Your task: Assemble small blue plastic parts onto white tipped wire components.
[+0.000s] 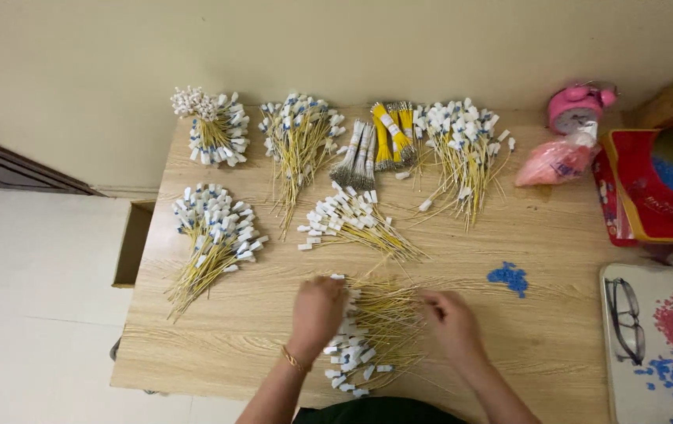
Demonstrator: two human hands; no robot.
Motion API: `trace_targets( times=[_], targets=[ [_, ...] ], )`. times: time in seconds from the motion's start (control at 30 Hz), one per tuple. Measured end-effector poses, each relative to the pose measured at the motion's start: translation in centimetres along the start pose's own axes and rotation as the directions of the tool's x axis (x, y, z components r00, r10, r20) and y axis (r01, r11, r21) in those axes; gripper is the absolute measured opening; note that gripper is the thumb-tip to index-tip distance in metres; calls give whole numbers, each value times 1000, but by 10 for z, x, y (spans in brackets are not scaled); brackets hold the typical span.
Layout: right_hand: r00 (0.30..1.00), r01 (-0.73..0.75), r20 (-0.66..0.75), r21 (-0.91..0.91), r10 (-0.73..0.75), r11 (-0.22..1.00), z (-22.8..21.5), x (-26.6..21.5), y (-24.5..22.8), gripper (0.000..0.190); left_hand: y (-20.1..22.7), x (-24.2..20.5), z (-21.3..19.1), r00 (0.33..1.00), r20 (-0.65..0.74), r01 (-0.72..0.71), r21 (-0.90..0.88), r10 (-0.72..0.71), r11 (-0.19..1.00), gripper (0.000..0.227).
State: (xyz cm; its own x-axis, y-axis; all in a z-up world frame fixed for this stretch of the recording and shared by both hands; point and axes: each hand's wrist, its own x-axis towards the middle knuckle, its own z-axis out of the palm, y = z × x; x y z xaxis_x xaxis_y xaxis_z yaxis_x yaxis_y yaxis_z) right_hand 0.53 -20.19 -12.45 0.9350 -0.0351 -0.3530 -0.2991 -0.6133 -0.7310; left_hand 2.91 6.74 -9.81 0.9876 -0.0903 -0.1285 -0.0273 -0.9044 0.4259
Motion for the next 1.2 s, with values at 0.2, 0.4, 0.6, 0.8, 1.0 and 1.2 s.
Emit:
trace_targets(
  times=[0.2,0.4,0.6,0.8,1.0,1.2],
  targets=[
    [948,-174,-291,-133,129,976,-57,20,40,28,-76,46,22,925,-218,301,-74,-310,951,44],
    [862,-160,-497,-84,98,984,-68,38,100,22,-114,69,55,943,-186,304,145,-276,942,24],
    [890,-131,-455,-209,22,969,-60,43,99,20,-50,56,-16,950,-309,67,84,-38,994,17],
    [914,-79,-404,-265,-37,961,-47,59,105,22,38,41,-90,821,-570,-189,-226,28,956,13],
    [869,38,-475,-212,-137,977,-52,48,91,19,52,23,-99,888,-392,-208,-809,-241,550,18],
    [919,-61,-393,-210,-27,976,-53,38,60,25,59,-1,-101,877,220,217,-975,-428,-57,18]
  ],
)
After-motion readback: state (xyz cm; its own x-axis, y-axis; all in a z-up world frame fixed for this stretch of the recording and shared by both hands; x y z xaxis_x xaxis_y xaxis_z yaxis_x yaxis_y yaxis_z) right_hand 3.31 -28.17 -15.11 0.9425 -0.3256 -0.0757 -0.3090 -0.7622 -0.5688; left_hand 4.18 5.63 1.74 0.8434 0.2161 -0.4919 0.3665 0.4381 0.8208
